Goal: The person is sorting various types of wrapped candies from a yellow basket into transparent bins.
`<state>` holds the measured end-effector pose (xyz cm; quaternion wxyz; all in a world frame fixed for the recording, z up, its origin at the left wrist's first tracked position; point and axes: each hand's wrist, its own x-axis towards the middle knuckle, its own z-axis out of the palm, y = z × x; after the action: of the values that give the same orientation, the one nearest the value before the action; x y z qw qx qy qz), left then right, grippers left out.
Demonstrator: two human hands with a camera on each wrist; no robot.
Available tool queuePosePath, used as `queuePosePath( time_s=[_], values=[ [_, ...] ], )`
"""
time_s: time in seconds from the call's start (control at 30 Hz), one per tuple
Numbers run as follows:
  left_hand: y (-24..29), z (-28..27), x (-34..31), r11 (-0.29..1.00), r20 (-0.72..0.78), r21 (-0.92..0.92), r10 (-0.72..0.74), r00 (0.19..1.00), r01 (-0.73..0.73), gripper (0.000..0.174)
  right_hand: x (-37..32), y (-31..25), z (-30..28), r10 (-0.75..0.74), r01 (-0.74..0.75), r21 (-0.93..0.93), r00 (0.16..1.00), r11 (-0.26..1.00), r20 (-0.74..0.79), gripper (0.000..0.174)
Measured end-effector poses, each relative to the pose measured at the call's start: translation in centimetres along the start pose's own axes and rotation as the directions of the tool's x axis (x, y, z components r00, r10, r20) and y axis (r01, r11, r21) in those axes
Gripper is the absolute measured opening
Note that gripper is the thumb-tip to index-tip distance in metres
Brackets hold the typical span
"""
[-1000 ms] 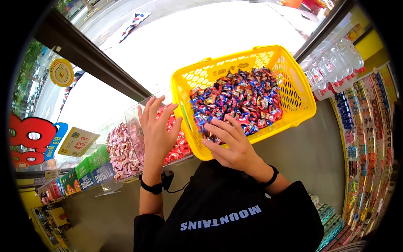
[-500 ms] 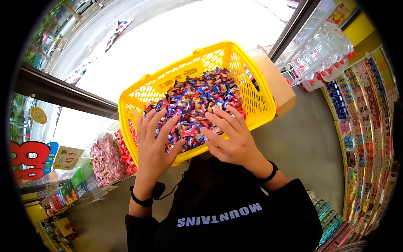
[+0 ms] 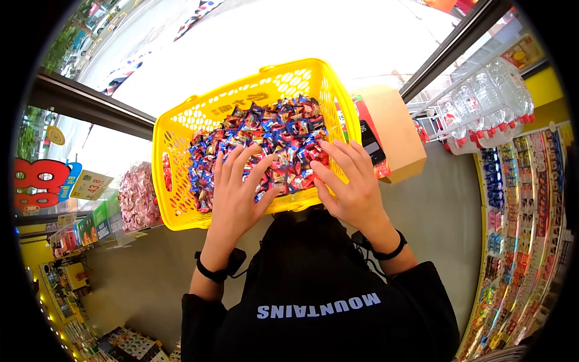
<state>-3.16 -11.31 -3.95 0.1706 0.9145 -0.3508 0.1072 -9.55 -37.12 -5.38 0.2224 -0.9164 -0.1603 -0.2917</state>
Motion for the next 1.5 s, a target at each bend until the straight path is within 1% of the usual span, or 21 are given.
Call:
queuePosePath(
  time_s=[0.03, 0.13, 0.27, 0.3, 0.4, 0.43, 0.53, 0.57, 0.63, 0.7, 0.8, 0.83, 0.93, 1.0, 1.07, 1.1, 1.13, 1.2, 1.3, 1.4, 1.5],
  values=[
    [-0.4, 0.2, -0.4, 0.999, -0.004, 0.034, -0.026, 1.000, 0.027, 0.063, 0.0, 0.1, 0.0, 0.003, -0.003, 0.009, 1.000, 1.000, 0.010, 0.033],
    [-1.4, 0.1, -1.4, 0.996, -0.020, 0.042, -0.075, 0.997, 0.076, 0.062, 0.3, 0.4, 0.0, -0.020, 0.020, 0.012, 0.999, 1.000, 0.037, 0.032],
    [-2.8, 0.1, -2.5, 0.992, -0.044, -0.026, -0.128, 0.991, 0.127, 0.059, 1.4, 0.5, -0.1, -0.049, 0.050, -0.005, 0.993, 0.999, 0.104, 0.031],
    [-3.0, 0.2, -2.6, 0.993, -0.053, -0.036, -0.118, 0.992, 0.116, 0.056, 1.7, 0.5, -0.2, -0.059, 0.060, -0.005, 0.991, 0.998, 0.120, 0.031],
    [-2.9, -1.2, -1.9, 0.999, 0.027, -0.034, -0.012, 1.000, 0.013, 0.052, 2.8, 0.6, -0.1, -0.059, 0.064, -0.027, 0.987, 0.998, 0.151, 0.032],
    [-2.7, -2.0, -1.4, 0.998, 0.045, -0.065, 0.017, 0.999, -0.014, 0.049, 3.0, 0.6, 0.1, -0.056, 0.062, -0.033, 0.986, 0.998, 0.156, 0.033],
    [-2.9, -3.9, 0.5, 0.987, 0.079, -0.080, 0.146, 0.986, -0.140, 0.049, 2.8, 0.5, 1.0, -0.023, 0.031, -0.055, 0.992, 0.998, 0.126, 0.033],
    [-2.8, -4.7, 1.5, 0.981, 0.100, -0.078, 0.184, 0.978, -0.176, 0.047, 2.6, 0.5, 1.4, 0.004, 0.000, -0.038, 0.997, 0.999, 0.083, 0.031],
    [-2.2, -6.6, 3.7, 0.970, 0.115, -0.002, 0.241, 0.964, -0.242, 0.047, 2.2, 0.1, 1.8, 0.068, -0.068, 0.002, 0.998, 0.998, 0.006, 0.029],
    [-1.5, -7.9, 6.2, 0.944, 0.122, 0.057, 0.316, 0.941, -0.325, 0.046, 1.9, -0.1, 1.9, 0.122, -0.123, -0.004, 0.989, 0.992, -0.079, 0.030],
    [-0.5, -7.1, 9.6, 0.894, 0.101, 0.039, 0.440, 0.892, -0.446, 0.043, 1.7, -0.1, 2.2, 0.152, -0.158, -0.021, 0.975, 0.987, -0.161, 0.031],
    [-0.6, -5.5, 10.7, 0.874, 0.084, -0.028, 0.486, 0.870, -0.485, 0.039, 1.6, -0.1, 2.3, 0.157, -0.164, -0.028, 0.972, 0.986, -0.178, 0.031],
    [-1.4, 1.6, 12.5, 0.842, 0.123, -0.170, 0.534, 0.837, -0.512, 0.042, 1.7, -0.2, 2.3, 0.170, -0.179, -0.032, 0.966, 0.983, -0.194, 0.031],
    [-2.3, 6.8, 11.9, 0.850, 0.214, -0.242, 0.517, 0.829, -0.468, 0.049, 1.7, -0.1, 2.5, 0.177, -0.189, -0.045, 0.964, 0.981, -0.198, 0.032],
    [-2.2, 10.7, 10.3, 0.881, 0.356, -0.229, 0.472, 0.806, -0.415, 0.056, 1.5, -0.1, 2.7, 0.182, -0.197, -0.056, 0.963, 0.979, -0.199, 0.033],
    [-2.5, 13.2, 9.2, 0.869, 0.357, -0.209, 0.494, 0.793, -0.448, 0.062, 1.5, 0.0, 2.8, 0.184, -0.199, -0.059, 0.962, 0.978, -0.201, 0.033],
    [-2.5, 14.2, 8.4, 0.854, 0.440, -0.147, 0.509, 0.740, -0.500, 0.067, 1.6, 0.1, 2.8, 0.185, -0.201, -0.063, 0.961, 0.977, -0.204, 0.034],
    [-2.4, 16.0, 7.1, 0.871, 0.524, -0.085, 0.452, 0.721, -0.484, 0.070, 1.6, 0.0, 2.9, 0.181, -0.200, -0.077, 0.962, 0.977, -0.202, 0.034],
    [-2.4, 17.9, 6.3, 0.869, 0.443, -0.073, 0.467, 0.765, -0.489, 0.069, 1.6, 0.2, 2.9, 0.170, -0.191, -0.092, 0.965, 0.977, -0.198, 0.034],
    [-2.1, 19.2, 6.3, 0.883, 0.429, -0.073, 0.448, 0.784, -0.464, 0.068, 1.6, 0.1, 3.1, 0.176, -0.197, -0.095, 0.965, 0.976, -0.197, 0.034],
    [-1.7, 18.9, 6.6, 0.894, 0.442, -0.093, 0.431, 0.787, -0.437, 0.062, 1.7, 0.1, 3.0, 0.179, -0.200, -0.097, 0.965, 0.975, -0.192, 0.033]
  ],
)
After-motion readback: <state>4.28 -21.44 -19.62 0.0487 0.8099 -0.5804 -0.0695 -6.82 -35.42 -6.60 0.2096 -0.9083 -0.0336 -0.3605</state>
